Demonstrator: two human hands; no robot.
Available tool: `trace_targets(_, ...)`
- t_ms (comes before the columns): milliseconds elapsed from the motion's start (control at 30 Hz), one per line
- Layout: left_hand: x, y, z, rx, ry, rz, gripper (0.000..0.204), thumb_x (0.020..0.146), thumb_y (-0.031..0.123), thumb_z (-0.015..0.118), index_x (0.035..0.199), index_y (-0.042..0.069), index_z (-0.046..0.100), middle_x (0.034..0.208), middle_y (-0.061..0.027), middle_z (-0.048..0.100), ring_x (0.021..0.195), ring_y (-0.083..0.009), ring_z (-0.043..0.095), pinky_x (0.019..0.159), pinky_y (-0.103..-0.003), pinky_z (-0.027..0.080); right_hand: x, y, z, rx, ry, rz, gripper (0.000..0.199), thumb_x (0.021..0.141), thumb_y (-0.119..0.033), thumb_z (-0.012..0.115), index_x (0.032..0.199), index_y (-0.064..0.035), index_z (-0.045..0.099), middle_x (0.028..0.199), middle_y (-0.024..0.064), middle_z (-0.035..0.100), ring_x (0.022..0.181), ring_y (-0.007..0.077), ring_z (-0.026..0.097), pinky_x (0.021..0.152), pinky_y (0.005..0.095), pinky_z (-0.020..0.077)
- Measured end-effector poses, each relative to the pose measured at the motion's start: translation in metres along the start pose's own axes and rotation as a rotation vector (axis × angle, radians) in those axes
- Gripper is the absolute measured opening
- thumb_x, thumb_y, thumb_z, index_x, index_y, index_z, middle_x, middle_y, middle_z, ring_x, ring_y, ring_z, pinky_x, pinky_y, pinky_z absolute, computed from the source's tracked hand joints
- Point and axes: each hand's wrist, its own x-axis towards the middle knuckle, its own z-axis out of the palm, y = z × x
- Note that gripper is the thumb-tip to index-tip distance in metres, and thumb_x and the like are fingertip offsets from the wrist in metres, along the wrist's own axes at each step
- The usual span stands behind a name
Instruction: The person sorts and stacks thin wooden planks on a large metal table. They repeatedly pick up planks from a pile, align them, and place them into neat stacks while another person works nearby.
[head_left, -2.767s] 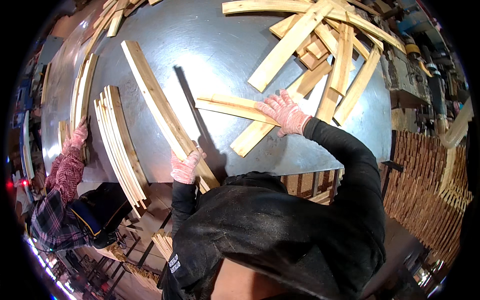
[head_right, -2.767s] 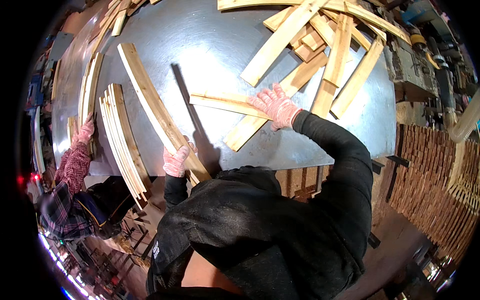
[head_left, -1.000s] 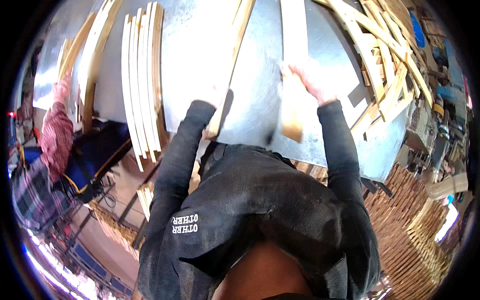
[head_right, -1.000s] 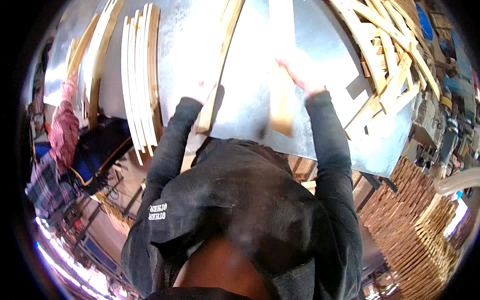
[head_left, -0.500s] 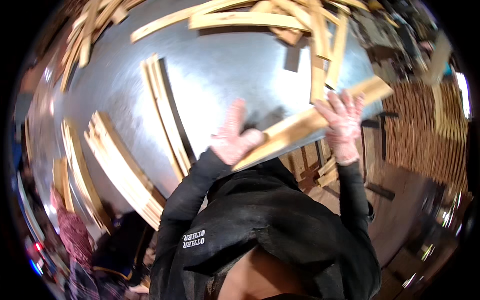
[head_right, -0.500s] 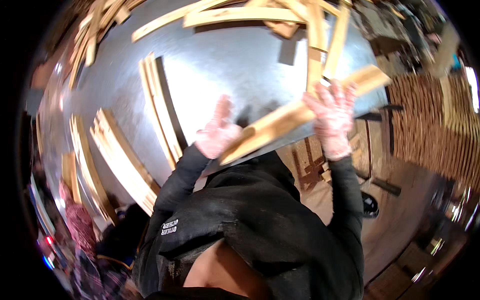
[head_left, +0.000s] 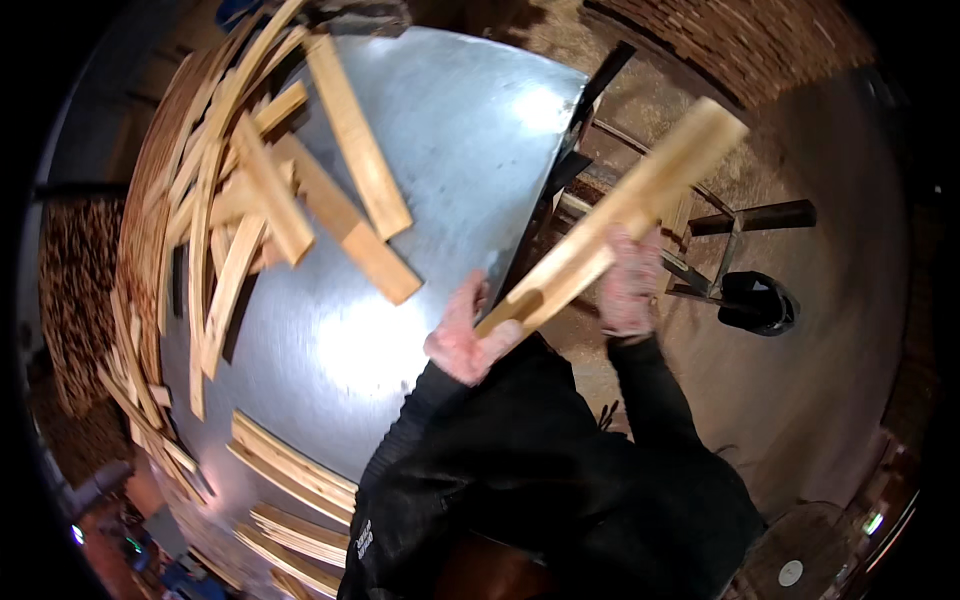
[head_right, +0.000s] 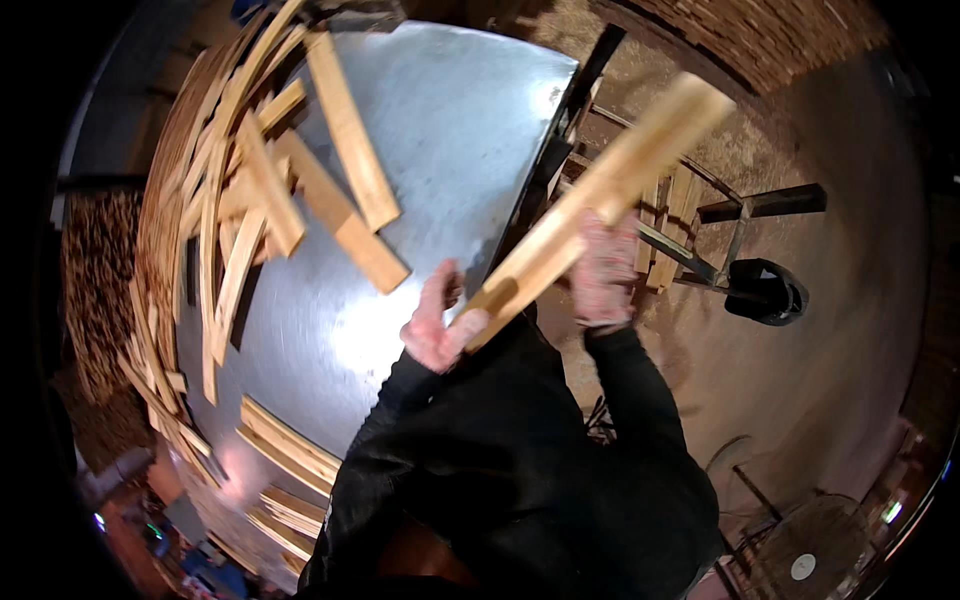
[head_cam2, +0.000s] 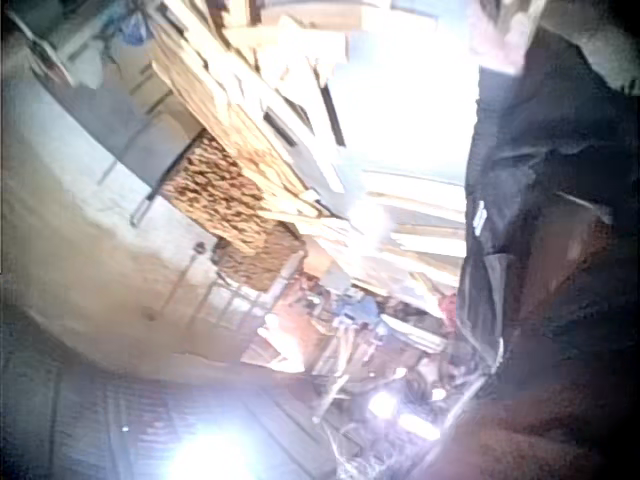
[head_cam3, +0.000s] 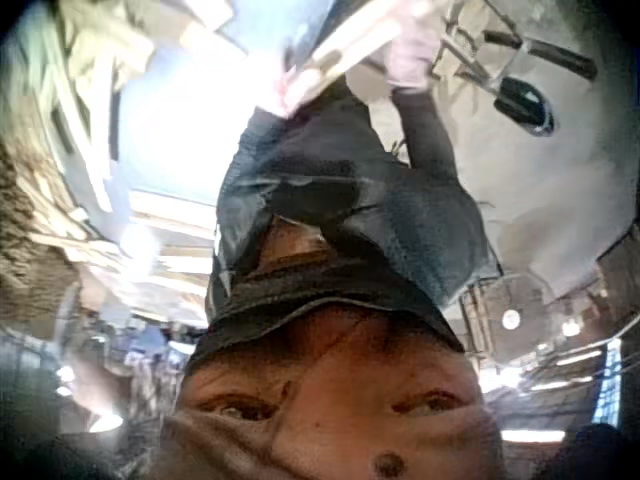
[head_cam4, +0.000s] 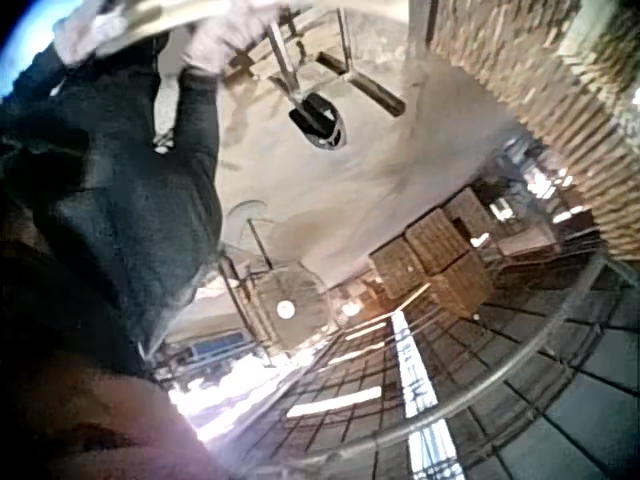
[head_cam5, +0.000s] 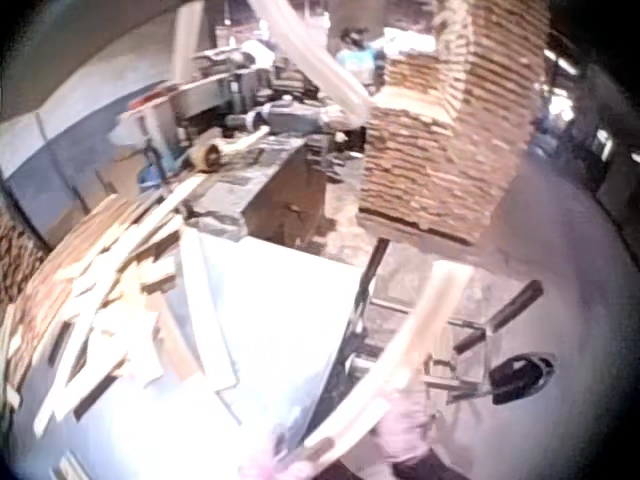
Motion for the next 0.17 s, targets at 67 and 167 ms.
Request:
trace_targets(67,0.019,-0.016,0.000,-0.058,0.102,0.010,0.063,0.088,0.016,0.070,0.141,-0.003,0.042,0.121,-0.0189,0.061,0.111,-0.0227,0.060,0.098,-0.034,0.047,0.057,0.006,-0.062,-0.200,0.076,-0.024,0.050,0.090,-0.010,0.058,0.137,0.0010,0.042,0.121,0.0129,0.059,0.105,0.0190,0.059,0.089,0.0321,0.0511)
trace_targets(167,0.041,-0.084,-0.016,-0.338,0.156,-0.213,0.069,0.088,0.015,0.069,0.147,0.000,0.035,0.122,-0.0199,0.061,0.113,-0.0262,0.059,0.102,-0.035,0.044,0.164,0.030,-0.129,-0.774,0.062,0.376,0.078,0.086,-0.040,0.073,0.144,-0.0049,0.034,0.124,0.0263,0.058,0.107,0.0310,0.063,0.093,0.0314,0.0518)
